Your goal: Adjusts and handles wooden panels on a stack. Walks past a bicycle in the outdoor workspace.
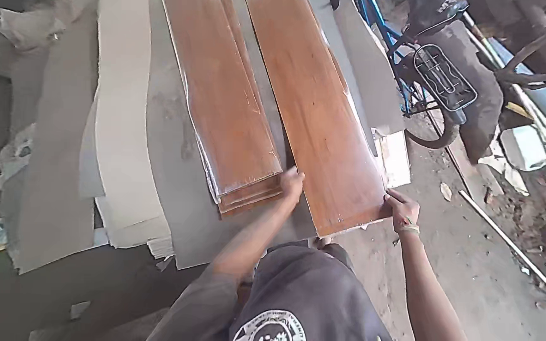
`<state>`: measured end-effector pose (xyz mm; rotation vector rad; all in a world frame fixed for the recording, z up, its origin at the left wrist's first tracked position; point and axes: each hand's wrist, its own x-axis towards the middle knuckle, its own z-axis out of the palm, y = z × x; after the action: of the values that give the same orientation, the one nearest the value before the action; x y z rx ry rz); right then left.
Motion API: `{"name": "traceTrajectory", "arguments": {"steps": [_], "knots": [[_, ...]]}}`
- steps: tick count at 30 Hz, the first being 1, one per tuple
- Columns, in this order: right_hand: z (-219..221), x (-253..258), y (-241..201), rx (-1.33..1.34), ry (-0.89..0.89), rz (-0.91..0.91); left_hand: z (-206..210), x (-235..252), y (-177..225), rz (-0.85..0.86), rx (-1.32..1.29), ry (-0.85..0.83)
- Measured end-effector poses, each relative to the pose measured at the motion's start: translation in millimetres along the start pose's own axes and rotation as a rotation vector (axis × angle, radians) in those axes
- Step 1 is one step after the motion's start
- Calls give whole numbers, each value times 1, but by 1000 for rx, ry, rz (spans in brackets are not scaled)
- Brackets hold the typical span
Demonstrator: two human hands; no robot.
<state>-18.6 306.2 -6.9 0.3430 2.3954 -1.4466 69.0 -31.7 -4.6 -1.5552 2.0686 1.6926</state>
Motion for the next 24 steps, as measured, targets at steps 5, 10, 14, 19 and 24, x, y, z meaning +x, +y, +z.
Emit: {"name": "traceTrajectory", "arguments": {"steps": [5,10,14,19,24], "knots": [[8,6,15,-121,-10,-37,20,-104,-76,-173,75,-131],[7,7,25,-136,-52,-84,22,-106,-81,-169,204,-130],[9,0,16,-309,-94,-106,28,-111,-79,-133,259,-82],[2,-9,-2,-439,-129,-121,35,-118,-68,-33,496,-100],[-1,3,5,-357,-157,-55,39,-133,-70,-29,298,-3]]}}
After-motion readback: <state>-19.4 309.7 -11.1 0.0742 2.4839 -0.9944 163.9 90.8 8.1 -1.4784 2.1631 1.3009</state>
